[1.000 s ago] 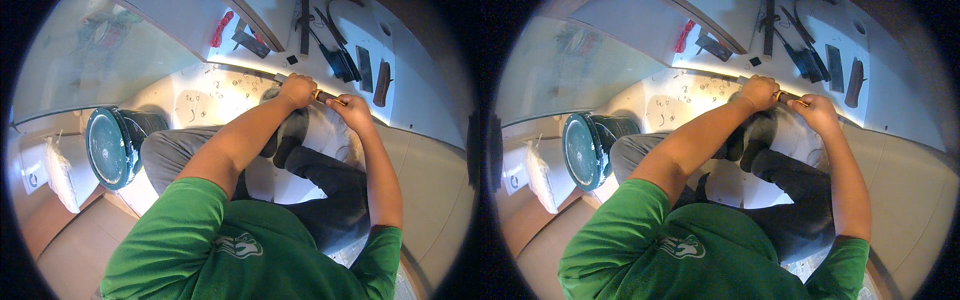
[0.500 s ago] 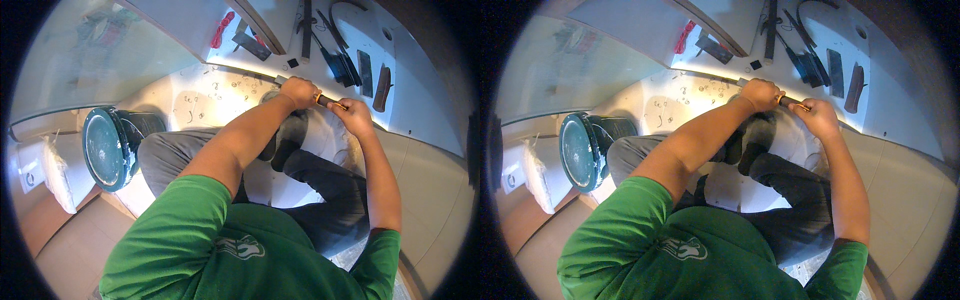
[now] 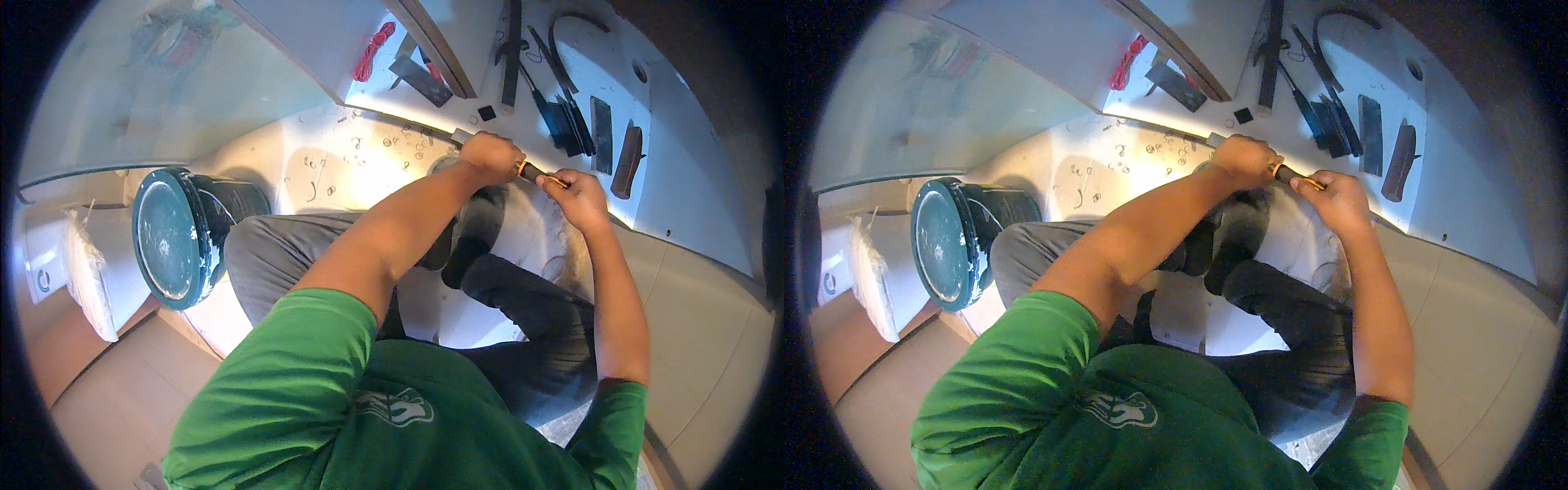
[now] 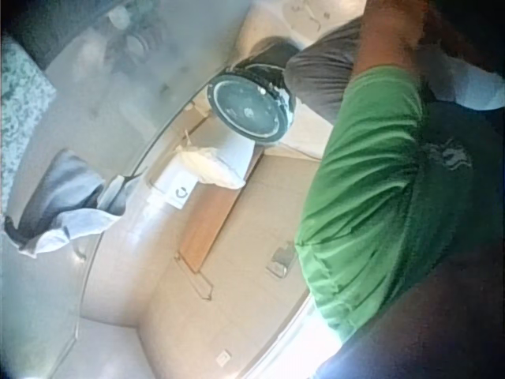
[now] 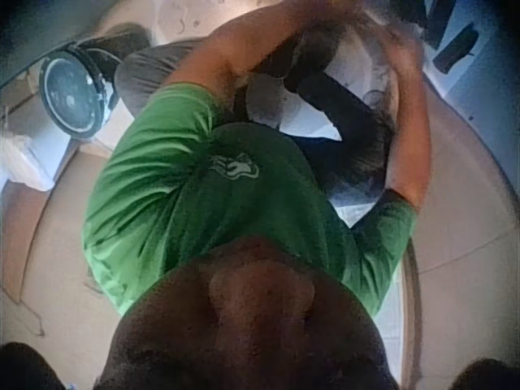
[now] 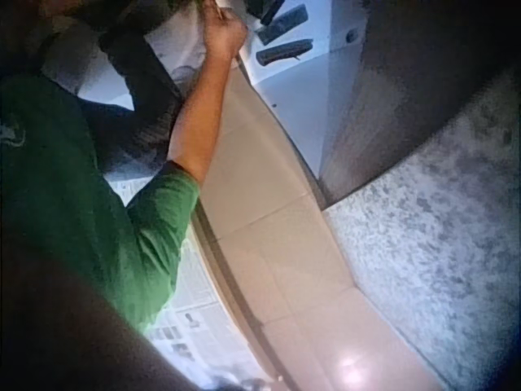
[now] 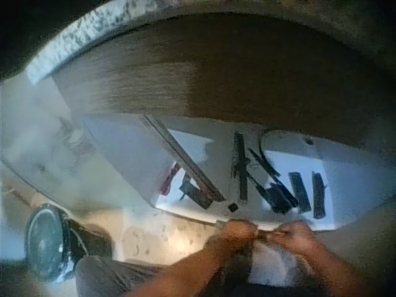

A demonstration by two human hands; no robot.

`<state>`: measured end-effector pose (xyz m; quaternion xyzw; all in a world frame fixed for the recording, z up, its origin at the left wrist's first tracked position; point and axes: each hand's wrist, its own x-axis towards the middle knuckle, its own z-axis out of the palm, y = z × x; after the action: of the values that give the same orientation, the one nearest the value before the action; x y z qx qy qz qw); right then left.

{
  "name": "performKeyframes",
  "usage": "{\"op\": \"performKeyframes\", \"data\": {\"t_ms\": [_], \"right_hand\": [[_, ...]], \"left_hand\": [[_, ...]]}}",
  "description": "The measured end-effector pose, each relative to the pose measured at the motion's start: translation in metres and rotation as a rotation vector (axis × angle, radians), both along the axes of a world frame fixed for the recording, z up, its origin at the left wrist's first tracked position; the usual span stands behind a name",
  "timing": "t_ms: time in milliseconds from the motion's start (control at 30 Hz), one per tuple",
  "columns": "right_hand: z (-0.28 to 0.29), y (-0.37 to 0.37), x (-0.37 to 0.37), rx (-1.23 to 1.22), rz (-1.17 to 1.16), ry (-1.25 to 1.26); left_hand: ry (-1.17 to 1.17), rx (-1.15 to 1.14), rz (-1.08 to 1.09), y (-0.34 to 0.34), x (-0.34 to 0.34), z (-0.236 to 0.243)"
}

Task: The person sits on the floor and uses a chisel to fit and adjust wooden trim pieces along the base of a cabinet. They repeatedly position, tap, and scrape the trim to align it with the cabinet edge.

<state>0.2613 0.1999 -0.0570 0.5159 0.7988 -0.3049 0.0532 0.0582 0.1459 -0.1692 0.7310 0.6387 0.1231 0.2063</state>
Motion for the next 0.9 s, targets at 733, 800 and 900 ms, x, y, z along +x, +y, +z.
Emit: {"op": "performKeyframes", "data": {"t_ms": [733,800,900], "right_hand": [[0.005,-0.003,-0.01,0.106,0.067,-0.024],[0.001,-0.001,-0.007,0.061,0.045,0.017],[0.004,-0.006,-0.018,0.055,0.043,0.009]], "left_hand": [[-0.002,0.062,0.027,-0.003,-0.004,-0.006],[0.012,0.059,0.013,-0.004,-0.004,-0.005],[0.01,0.07,0.004,-0.005,-0.017,-0.006]]}}
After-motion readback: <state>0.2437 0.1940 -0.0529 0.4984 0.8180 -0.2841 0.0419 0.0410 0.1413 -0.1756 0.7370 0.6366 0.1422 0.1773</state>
